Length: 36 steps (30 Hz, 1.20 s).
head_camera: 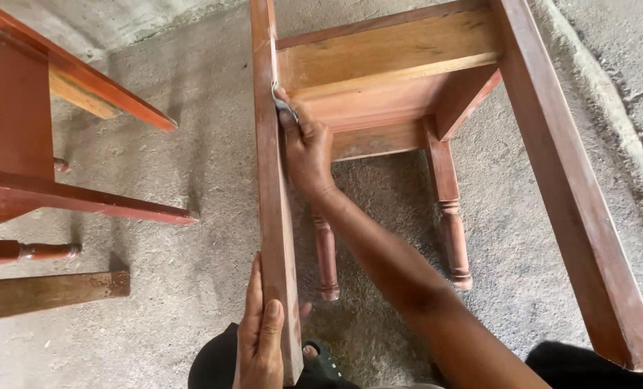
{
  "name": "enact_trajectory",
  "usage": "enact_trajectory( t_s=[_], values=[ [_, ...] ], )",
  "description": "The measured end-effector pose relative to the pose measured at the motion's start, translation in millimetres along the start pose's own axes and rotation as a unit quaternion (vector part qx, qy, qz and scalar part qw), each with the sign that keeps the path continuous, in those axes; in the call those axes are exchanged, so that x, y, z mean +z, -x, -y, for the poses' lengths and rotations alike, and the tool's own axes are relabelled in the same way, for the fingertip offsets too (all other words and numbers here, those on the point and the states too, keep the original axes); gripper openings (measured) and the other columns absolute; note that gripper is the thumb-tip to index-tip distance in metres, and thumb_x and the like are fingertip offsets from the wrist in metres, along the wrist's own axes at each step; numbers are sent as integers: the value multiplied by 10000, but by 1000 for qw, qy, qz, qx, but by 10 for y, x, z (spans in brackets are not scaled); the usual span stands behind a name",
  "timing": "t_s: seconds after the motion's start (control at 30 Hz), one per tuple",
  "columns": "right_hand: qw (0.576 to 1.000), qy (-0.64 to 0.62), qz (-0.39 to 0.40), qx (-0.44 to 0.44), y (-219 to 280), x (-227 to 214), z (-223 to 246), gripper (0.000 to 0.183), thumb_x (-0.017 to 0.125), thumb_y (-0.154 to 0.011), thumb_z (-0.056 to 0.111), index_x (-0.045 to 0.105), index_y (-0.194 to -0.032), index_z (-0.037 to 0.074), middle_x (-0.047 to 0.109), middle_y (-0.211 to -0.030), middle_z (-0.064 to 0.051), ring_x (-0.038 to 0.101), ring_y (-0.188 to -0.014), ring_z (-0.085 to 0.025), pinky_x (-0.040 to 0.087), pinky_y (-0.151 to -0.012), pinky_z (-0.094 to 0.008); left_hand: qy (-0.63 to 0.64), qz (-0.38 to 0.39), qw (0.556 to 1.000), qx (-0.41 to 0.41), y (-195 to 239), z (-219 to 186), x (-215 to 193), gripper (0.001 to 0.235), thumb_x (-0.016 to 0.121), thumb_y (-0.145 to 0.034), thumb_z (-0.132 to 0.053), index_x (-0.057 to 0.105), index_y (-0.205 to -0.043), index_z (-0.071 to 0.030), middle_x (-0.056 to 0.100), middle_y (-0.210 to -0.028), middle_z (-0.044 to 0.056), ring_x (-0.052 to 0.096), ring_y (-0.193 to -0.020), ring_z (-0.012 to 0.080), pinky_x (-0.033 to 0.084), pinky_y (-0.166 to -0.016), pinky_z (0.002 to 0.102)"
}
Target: The person sands the legs, seat frame, and backrest of a wooden chair using a sanding block. They work on different sections of the chair, including the vertical legs and the horizontal slats, while the chair is positioned on a concrete floor.
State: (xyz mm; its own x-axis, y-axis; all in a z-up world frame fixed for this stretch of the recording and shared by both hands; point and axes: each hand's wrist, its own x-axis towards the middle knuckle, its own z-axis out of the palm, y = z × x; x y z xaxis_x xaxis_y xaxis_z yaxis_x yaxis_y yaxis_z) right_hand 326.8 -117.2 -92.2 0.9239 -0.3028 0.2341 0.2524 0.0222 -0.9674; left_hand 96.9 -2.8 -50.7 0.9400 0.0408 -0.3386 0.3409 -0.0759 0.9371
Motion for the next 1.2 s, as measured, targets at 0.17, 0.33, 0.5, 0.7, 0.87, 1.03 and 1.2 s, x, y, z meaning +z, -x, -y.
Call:
enact_trajectory(
  t_s=[0.17, 0.33, 0.5, 0.7, 0.87, 1.03, 1.2],
  values=[
    [981, -60, 8, -185, 1385, -288, -9, 330, 473, -1114, 48, 590, -1415, 118, 655, -1142, -155, 673, -953, -252, 612, -753, -379, -14, -11, 999, 26, -34, 11, -1, 752, 388, -936, -338, 167, -1655, -313, 546, -1507, 86, 710, -944, 180, 619, -507, 283],
    [952, -67, 33, -298, 1274, -315, -131, 376, 466, -1109, -3, 574, -1456, 94, 547, -1539, -192, 571, -1388, -360, 540, -1122, -531, -19, 6, 997, 73, 1, 67, -18, 723, 374, -962, -327, 189, -1655, -231, 637, -1416, 79, 688, -734, 121, 575, -476, 249],
    [994, -1, -18, -111, -56, -22, -68, 357, 469, -1110, 139, 621, -1432, 119, 719, -767, -103, 476, -472, -80, 410, -355, -233, -9, 33, 995, 96, -10, 281, -109, 655, 392, -1110, -334, 187, -1718, -201, 683, -1077, 204, 549, -570, 108, 522, -444, 254],
    [923, -240, 71, -292, 2203, -445, -79, 359, 367, -1177, 95, 561, -1477, 58, 488, -1594, -208, 453, -1545, -331, 361, -1318, -520, 33, 32, 991, 123, -27, 249, -70, 661, 293, -1136, -339, 190, -1742, -96, 622, -1399, 218, 656, -693, 169, 574, -517, 283],
    [918, -216, 93, -321, 2101, -429, -423, 312, 489, -1136, 54, 588, -1431, 61, 510, -1572, -195, 474, -1517, -331, 373, -1296, -519, -7, 2, 978, 207, -16, 162, -23, 607, 272, -1096, -294, 227, -1622, 5, 338, -1688, 176, 355, -1529, 230, 326, -1207, 354],
    [953, -134, 4, -270, 773, -149, -389, 334, 464, -1146, 8, 612, -1433, 94, 581, -1512, -174, 604, -1412, -322, 594, -1152, -423, -82, -10, 976, 203, 56, 153, -12, 583, 308, -1102, -290, 311, -1603, 11, 359, -1691, 174, 285, -1579, 238, 223, -1250, 364],
    [915, -163, 49, -365, 1722, -302, -627, 332, 418, -1181, 33, 560, -1480, 59, 520, -1573, -143, 495, -1482, -278, 455, -1246, -451, 35, 23, 983, 177, 17, 224, -39, 575, 354, -1133, -269, 313, -1672, -74, 569, -1551, 174, 629, -671, 108, 578, -542, 242]
  ],
)
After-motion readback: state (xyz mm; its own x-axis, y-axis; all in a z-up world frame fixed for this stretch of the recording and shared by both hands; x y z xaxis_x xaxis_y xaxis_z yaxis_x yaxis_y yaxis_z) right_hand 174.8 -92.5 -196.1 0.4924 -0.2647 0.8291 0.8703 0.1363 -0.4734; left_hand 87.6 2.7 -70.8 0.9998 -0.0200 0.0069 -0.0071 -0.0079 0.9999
